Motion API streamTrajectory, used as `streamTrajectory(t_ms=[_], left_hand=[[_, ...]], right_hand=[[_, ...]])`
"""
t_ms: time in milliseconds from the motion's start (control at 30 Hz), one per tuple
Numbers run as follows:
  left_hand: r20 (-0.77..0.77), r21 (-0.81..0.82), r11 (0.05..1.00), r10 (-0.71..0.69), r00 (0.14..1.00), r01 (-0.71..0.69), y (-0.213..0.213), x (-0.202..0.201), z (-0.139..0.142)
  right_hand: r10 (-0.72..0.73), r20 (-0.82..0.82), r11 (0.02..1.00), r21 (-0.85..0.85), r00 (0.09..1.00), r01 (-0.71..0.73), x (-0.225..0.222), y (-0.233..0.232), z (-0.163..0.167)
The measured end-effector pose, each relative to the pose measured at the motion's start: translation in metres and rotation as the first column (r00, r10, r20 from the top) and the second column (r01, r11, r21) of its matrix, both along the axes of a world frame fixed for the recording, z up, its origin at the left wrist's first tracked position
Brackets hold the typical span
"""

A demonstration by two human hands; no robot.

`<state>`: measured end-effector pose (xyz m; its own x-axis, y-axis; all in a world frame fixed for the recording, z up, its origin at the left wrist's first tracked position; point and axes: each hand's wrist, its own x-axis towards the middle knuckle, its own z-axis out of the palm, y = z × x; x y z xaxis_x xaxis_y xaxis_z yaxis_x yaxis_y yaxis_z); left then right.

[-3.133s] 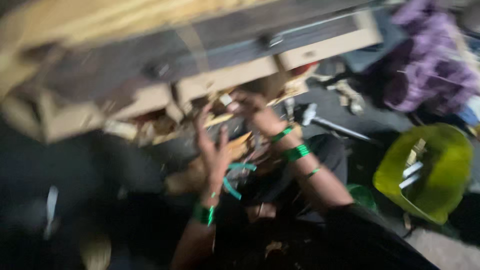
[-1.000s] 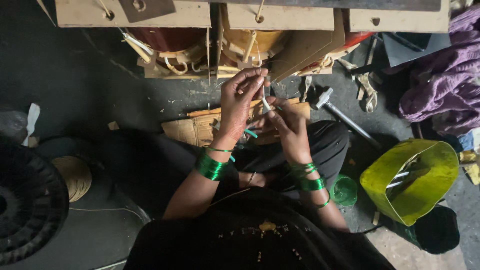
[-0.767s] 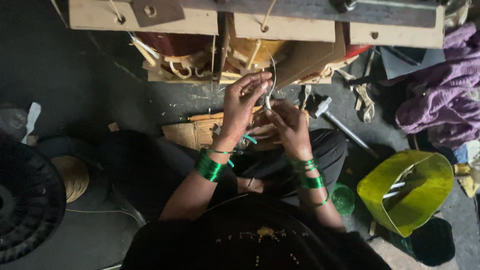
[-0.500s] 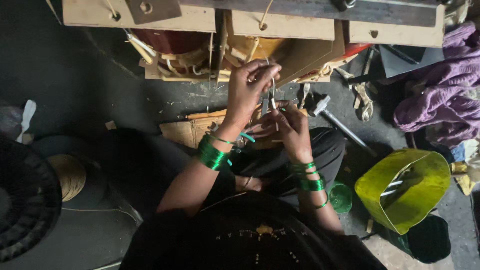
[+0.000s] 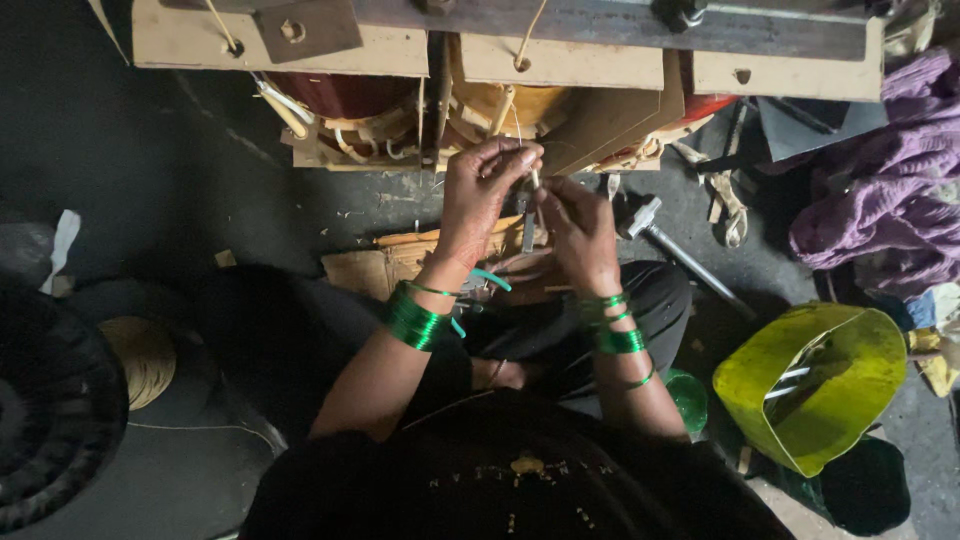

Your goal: The person sits on the floor and assembles a wooden structure by inserting dowels into pre-drilled holes and securing them with string. They use pliers to cut and adjust the string and a hammer to tap dowels into place.

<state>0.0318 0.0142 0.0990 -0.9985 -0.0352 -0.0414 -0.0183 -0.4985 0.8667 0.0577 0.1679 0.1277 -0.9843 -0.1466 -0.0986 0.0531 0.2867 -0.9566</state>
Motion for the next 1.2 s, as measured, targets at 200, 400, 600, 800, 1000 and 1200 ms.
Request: streamTrajectory(t_ms=[200,400,600,800,1000,1200], left_hand=[[-0.166,-0.223,0.975,-0.027,0.986,-0.010,-0.008,0.002,0.008],[-0.063,-0.088,0.986,0.136,0.989,-0.142,-0.001,-0.010,0.016],[-0.044,-0.170,0.900,0.400,0.915,-0.402,0.018,-0.017,0.023],[0.097,-0.015,0.978,0.210,0.973,-0.210,0.021,-0.001,0.029],[0.080,0.156,0.987,0.037,0.996,-0.049,0.015,0.007,0.015],[0.158,0.181,0.947,0.238,0.958,-0.265,0.025,-0.013,0.004]], right_hand=[[0.047,-0.156,0.998,-0.030,0.987,-0.053,-0.028,-0.008,0.009],[-0.021,-0.119,0.967,-0.256,0.993,-0.010,-0.035,-0.011,0.012],[-0.038,-0.119,0.999,0.012,0.992,0.040,-0.016,0.005,0.005],[-0.100,-0.149,0.991,-0.101,0.984,0.085,-0.020,0.001,-0.007],[-0.112,-0.240,0.986,0.094,0.964,0.138,-0.013,0.000,0.009],[-0.009,-0.348,0.968,0.232,0.937,0.096,-0.009,-0.006,0.024]])
